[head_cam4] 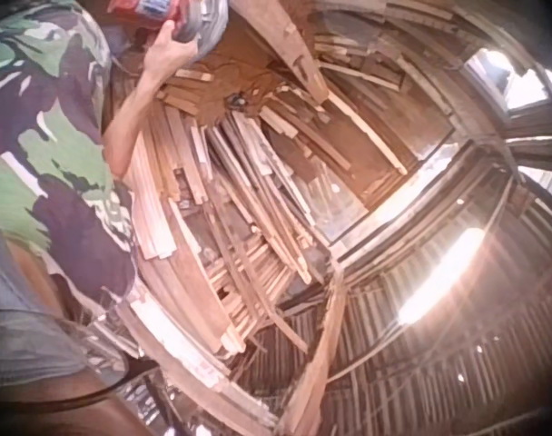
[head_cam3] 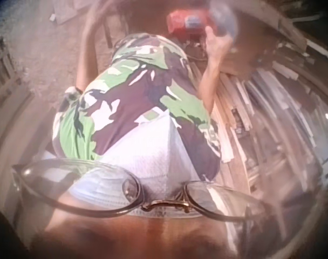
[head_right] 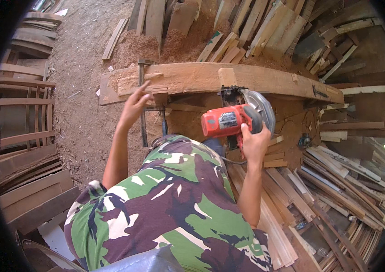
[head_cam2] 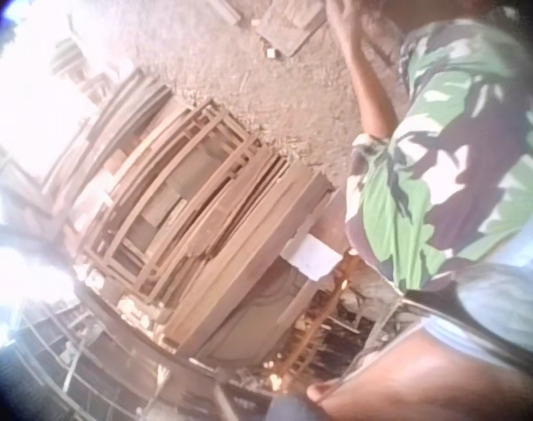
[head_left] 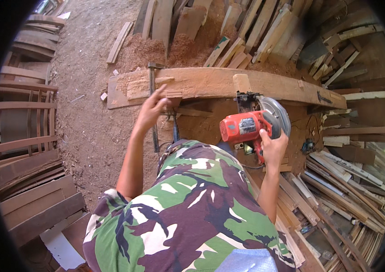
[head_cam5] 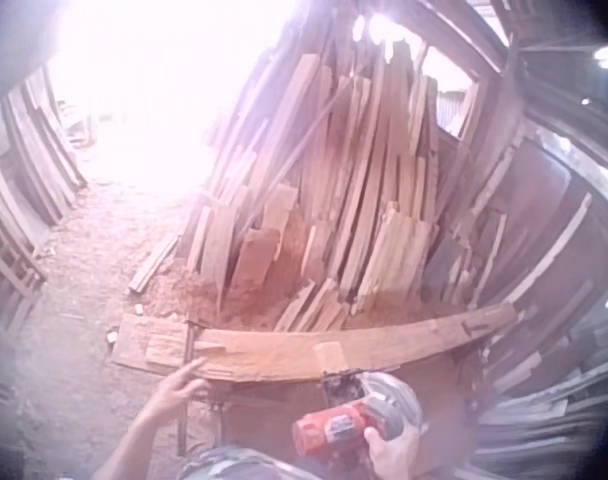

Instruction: The person uses a circular saw to cut a small block of wood that is clamped to a larger beam, then releases the clamp and picks up the wooden pieces.

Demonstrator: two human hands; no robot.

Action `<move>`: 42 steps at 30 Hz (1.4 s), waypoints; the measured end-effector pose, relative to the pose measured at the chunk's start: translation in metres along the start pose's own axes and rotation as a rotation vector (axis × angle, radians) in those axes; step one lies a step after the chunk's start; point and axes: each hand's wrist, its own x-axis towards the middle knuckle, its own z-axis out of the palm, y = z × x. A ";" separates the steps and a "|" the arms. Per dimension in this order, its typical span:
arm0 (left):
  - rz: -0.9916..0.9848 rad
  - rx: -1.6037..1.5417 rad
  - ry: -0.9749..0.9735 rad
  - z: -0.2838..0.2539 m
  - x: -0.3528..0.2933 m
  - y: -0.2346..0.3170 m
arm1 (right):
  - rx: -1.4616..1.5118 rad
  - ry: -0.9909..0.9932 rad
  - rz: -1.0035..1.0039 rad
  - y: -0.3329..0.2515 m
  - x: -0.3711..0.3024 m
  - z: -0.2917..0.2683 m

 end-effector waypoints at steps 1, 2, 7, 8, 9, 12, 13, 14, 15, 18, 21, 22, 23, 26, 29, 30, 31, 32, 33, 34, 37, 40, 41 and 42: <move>-0.005 -0.049 0.083 -0.010 0.002 -0.006 | -0.018 0.008 -0.029 0.010 0.022 0.000; -0.025 -0.051 0.140 -0.021 -0.004 -0.007 | -0.034 0.012 -0.057 0.021 0.044 0.001; -0.086 -0.078 0.530 -0.061 -0.038 -0.042 | -0.281 0.105 -0.142 0.080 0.161 0.017; -0.104 -0.080 0.623 -0.060 -0.051 -0.045 | -0.355 0.128 -0.117 0.088 0.183 0.022; -0.122 -0.071 0.686 -0.056 -0.060 -0.053 | -0.430 0.153 -0.094 0.101 0.205 0.027; -0.222 -0.044 0.867 -0.034 -0.084 -0.075 | -0.477 0.203 -0.115 0.168 0.275 0.023; -0.290 -0.036 0.928 -0.021 -0.094 -0.086 | -0.498 0.203 -0.092 0.177 0.292 0.026; -0.363 -0.024 0.977 -0.007 -0.104 -0.098 | -0.541 0.194 -0.097 0.185 0.304 0.028; -0.410 -0.086 1.000 0.007 -0.110 -0.112 | -0.575 0.185 -0.084 0.191 0.316 0.032; -0.506 -0.120 1.054 0.044 -0.116 -0.152 | -0.660 0.144 -0.055 0.210 0.339 0.045; -0.555 0.063 1.017 0.079 -0.117 -0.160 | -0.646 0.108 -0.086 0.234 0.348 0.049; -0.554 0.077 1.001 0.093 -0.101 -0.149 | -0.675 0.107 -0.123 0.244 0.348 0.052; -0.550 0.090 0.993 0.107 -0.085 -0.136 | -0.659 0.101 -0.098 0.248 0.349 0.053; -0.555 0.224 0.962 0.132 -0.064 -0.116 | -0.622 0.085 -0.058 0.254 0.349 0.049; -0.582 0.340 0.917 0.144 -0.059 -0.113 | -0.603 -0.029 -0.028 0.242 0.357 0.050; -0.595 0.341 0.897 0.147 -0.058 -0.118 | -0.601 -0.039 -0.017 0.236 0.357 0.049; -0.617 0.336 0.891 0.152 -0.062 -0.124 | -0.600 -0.061 -0.019 0.231 0.357 0.046; -0.555 0.392 0.874 0.158 -0.059 -0.128 | -0.592 -0.090 -0.023 0.225 0.354 0.046; -0.495 0.469 0.885 0.163 -0.057 -0.119 | -0.551 -0.110 -0.029 0.224 0.355 0.042; -0.483 0.509 0.871 0.170 -0.048 -0.113 | -0.504 -0.118 -0.089 0.218 0.352 0.033; -0.514 0.675 0.831 0.171 -0.047 -0.153 | -0.463 -0.015 -0.351 0.238 0.338 0.035; -0.634 0.797 0.791 0.200 -0.053 -0.179 | -0.565 0.056 -0.674 0.197 0.311 0.051; -0.660 0.774 0.743 0.206 -0.048 -0.187 | -0.491 -0.018 -0.736 0.180 0.303 0.058; -0.681 0.755 0.765 0.209 -0.045 -0.193 | -0.395 -0.195 -0.710 0.161 0.292 0.073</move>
